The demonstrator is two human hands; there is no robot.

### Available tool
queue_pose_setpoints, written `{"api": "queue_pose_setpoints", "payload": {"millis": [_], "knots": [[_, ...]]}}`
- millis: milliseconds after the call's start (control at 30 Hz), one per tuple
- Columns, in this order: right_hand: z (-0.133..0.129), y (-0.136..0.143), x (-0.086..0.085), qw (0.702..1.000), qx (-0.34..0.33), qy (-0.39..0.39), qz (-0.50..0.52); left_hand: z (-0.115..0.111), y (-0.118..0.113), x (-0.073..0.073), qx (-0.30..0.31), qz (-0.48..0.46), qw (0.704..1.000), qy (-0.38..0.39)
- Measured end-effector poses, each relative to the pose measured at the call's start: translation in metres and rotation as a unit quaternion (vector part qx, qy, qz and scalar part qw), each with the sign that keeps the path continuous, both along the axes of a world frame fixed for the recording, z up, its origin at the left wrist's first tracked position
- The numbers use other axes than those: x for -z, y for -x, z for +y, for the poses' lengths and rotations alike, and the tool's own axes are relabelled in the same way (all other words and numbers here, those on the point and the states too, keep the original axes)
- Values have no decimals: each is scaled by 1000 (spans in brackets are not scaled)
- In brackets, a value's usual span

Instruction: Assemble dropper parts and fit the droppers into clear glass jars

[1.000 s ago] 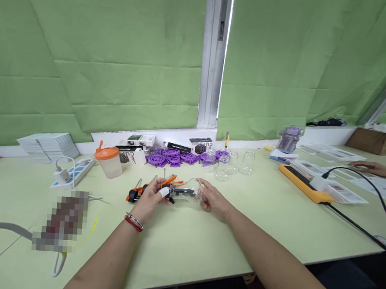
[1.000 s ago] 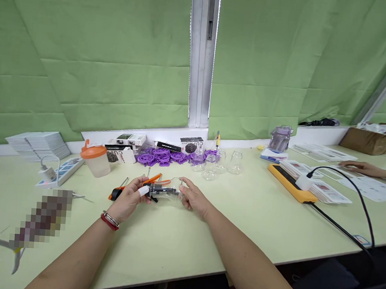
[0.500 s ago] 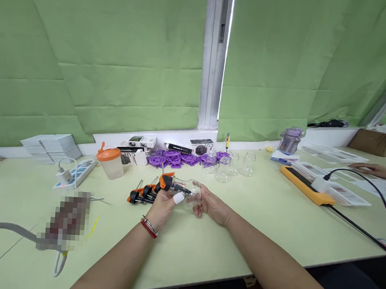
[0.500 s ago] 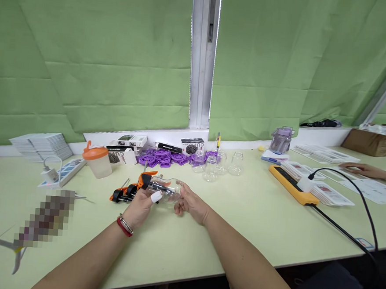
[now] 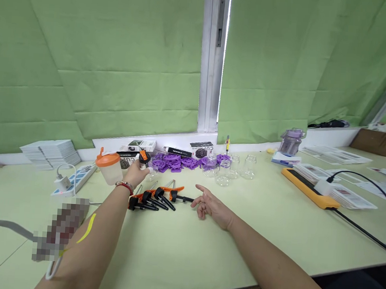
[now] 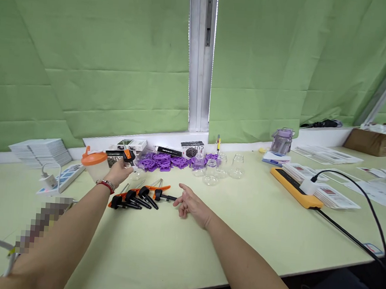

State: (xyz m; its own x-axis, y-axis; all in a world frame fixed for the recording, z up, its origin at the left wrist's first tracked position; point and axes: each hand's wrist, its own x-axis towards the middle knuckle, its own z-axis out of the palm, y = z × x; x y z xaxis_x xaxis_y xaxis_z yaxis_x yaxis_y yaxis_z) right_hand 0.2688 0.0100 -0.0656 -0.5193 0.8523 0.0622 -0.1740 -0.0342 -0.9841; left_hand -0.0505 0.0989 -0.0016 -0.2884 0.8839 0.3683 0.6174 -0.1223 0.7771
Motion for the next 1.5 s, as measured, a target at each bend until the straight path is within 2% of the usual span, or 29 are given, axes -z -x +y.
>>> {"api": "queue_pose_setpoints", "payload": {"millis": [167, 433, 667, 900, 1033, 1133, 1200, 1233, 1300, 1333, 1400, 1500], "knots": [[2, -3, 0, 1000, 2, 4, -3, 17, 17, 15, -19, 33, 998, 45], [4, -3, 0, 1000, 1, 3, -5, 35, 24, 37, 11, 24, 997, 77], [5, -4, 1, 1000, 0, -2, -9, 41, 24, 42, 39, -14, 995, 96], [6, -5, 2, 1000, 10, -3, -11, 35, 18, 44, 37, -60, 993, 89], [7, -6, 4, 1000, 21, -9, -20, 26, 12, 34, -7, -70, 994, 81], [10, -6, 7, 998, 50, -24, -37, 16, 0, 22, -87, -69, 992, 66], [14, -6, 10, 994, 97, -34, -49, 7, -16, 17, -140, -66, 987, 43], [17, -6, 12, 988, 135, -40, -57, 1, -27, 15, -157, -60, 985, 32], [26, -10, 17, 963, 248, -62, -89, -13, -50, 15, -143, -42, 989, 20], [31, -14, 20, 939, 315, -75, -115, -21, -61, 17, -108, -22, 994, 24], [42, -24, 25, 877, 433, -92, -186, -36, -80, 19, 33, 118, 989, 78], [58, -41, 29, 789, 541, -79, -279, -51, -94, 24, 175, 285, 924, 185]]}}
